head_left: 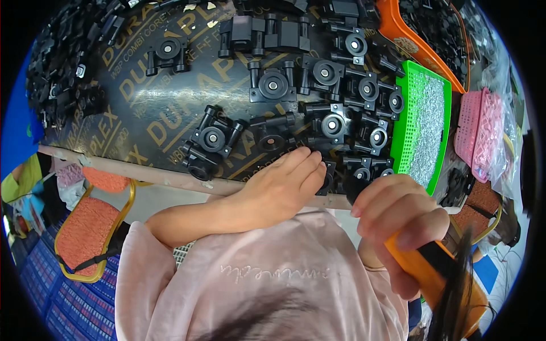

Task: The person attaches screws to small black plastic toy components using an electric screwdriver at an assembly workbench.

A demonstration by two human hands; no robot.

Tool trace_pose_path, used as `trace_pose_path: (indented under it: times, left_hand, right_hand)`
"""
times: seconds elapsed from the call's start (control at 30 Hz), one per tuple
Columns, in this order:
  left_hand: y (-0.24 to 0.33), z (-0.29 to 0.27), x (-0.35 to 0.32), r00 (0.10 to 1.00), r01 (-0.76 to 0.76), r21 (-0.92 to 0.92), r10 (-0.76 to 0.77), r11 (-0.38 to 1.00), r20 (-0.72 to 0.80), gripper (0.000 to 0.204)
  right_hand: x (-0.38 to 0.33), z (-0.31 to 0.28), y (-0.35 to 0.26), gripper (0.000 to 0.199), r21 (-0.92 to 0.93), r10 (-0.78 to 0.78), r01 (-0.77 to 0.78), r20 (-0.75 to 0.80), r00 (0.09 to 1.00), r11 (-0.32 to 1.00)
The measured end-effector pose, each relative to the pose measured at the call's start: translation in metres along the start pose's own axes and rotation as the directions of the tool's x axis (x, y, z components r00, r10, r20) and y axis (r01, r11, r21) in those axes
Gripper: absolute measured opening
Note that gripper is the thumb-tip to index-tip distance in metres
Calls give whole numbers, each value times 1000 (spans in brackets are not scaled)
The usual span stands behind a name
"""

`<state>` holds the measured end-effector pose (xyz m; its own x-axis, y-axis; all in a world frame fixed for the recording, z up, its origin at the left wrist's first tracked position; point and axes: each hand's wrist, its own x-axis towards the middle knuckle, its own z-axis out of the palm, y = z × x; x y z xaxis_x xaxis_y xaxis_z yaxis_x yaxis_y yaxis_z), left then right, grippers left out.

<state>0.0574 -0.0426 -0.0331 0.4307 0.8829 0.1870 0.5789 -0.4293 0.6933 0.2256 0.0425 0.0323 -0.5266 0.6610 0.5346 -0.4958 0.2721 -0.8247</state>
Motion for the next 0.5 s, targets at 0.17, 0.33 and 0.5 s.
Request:
trace_pose_path:
  times: [0.17, 0.33, 0.5]
  left_hand:
    - [1, -2, 2, 999, -36, 18, 36, 999, 3, 36]
    - [2, -5, 3, 999, -41, 15, 41, 999, 13, 36]
    - [3, -2, 5, 999, -28, 17, 27, 999, 18, 35]
  right_hand:
    - [18, -14, 5, 46, 76, 71, -97, 290, 954, 992]
    - [34, -20, 18, 37, 283, -18, -147, 507, 862, 948]
    - [53, -43, 3, 30, 521, -167, -162, 528, 832, 838]
